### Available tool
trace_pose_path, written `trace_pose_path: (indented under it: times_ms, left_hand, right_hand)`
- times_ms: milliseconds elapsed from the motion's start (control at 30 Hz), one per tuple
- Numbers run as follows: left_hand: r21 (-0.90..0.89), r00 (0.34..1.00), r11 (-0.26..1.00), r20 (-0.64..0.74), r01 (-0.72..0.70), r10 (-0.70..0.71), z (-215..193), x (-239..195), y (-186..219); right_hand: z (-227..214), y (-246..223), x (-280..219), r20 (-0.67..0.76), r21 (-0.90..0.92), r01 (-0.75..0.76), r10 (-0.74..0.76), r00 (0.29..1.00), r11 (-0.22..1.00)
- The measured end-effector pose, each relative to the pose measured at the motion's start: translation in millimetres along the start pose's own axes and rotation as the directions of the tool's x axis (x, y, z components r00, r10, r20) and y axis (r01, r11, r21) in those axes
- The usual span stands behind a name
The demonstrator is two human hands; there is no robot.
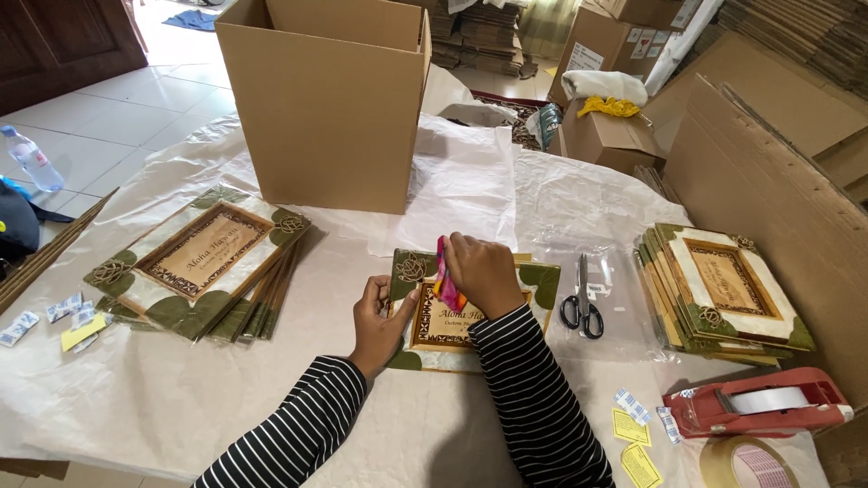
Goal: Applying colorful decorative stickers or tape to the back of picture frames at a manual workstation.
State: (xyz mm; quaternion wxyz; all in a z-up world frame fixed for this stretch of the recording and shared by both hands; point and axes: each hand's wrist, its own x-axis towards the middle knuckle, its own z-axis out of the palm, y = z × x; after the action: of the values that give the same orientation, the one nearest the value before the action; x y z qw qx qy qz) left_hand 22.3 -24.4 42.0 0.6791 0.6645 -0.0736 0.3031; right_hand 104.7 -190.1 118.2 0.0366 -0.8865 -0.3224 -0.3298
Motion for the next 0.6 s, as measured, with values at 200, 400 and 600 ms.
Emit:
trace_pose_path:
  times_ms: [200, 400, 600]
  left_hand:
    - [-0.009, 1.000, 1.000, -0.014, 0.009, -0.010, 0.2, 0.3, -2.2]
    - [-0.005, 0.999, 1.000, -0.033, 0.009, -0.009, 1.4, 1.5, -0.9]
    - [0.012, 0.999, 0.999, -0.042, 0.033, -0.032, 2.3, 3.5, 7.5]
  right_hand:
    - [-3.1, 8.8, -0.8, 0.011, 0.013, -0.075, 0.075, 0.997, 0.997]
    - [0.5, 27.3, -4.3, 0.010, -0.029, -0.114, 0.114, 0.993, 0.993]
    - [-1.1, 49.4, -8.9, 0.048, -0.023, -0.154, 0.155, 0.987, 0.988]
